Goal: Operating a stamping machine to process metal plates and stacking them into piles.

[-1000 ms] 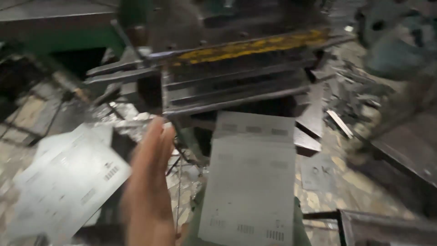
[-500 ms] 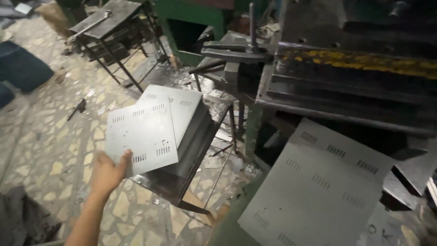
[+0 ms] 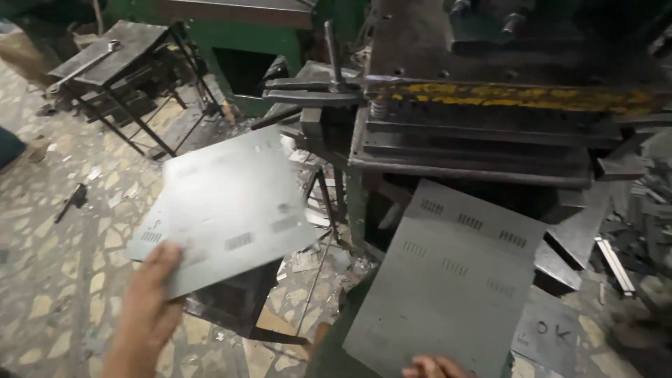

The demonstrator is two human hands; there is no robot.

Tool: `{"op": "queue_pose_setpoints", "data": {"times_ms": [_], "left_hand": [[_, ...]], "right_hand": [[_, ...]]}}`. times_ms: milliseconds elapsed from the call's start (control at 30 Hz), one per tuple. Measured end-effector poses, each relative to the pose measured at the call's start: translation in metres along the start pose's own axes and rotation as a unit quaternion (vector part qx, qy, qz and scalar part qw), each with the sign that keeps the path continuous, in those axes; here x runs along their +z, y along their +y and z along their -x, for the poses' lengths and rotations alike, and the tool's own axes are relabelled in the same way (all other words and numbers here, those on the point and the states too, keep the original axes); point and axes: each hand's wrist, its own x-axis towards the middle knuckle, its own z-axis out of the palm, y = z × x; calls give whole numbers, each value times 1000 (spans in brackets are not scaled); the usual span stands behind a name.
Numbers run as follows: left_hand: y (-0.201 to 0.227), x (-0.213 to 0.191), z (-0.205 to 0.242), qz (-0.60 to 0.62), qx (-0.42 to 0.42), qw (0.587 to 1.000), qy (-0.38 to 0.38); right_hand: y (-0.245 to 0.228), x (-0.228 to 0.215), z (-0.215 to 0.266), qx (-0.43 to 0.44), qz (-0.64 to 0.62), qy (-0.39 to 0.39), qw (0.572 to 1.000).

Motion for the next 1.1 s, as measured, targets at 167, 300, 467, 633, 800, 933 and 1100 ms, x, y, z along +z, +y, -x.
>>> {"op": "queue_pose_setpoints", "data": {"times_ms": [167,300,467,633,800,933,1100], "left_hand": [[23,141,59,-54,-137,988,-44],[-12,209,70,27,-163,961,-221],[-35,271,71,126,-205,927,-288],[-38,313,65,124,-154,944,-265],[-46,337,45,92,-94,957,-260],[-44,334,50,104,-79,951,-280],[-45,326,37,84,-97,954,-272]], "right_hand": [[-144,23,74,10,-207,-69,976],[-199,26,96,-223,-322,-23,920],[-259,-20,62,-234,-407,71,880],[-312,-53,-14,-201,-358,109,905],[-323,-68,-79,-203,-364,121,901],[-326,-63,-74,-211,-390,117,889],[-326,-47,-79,-214,-353,143,899]]}}
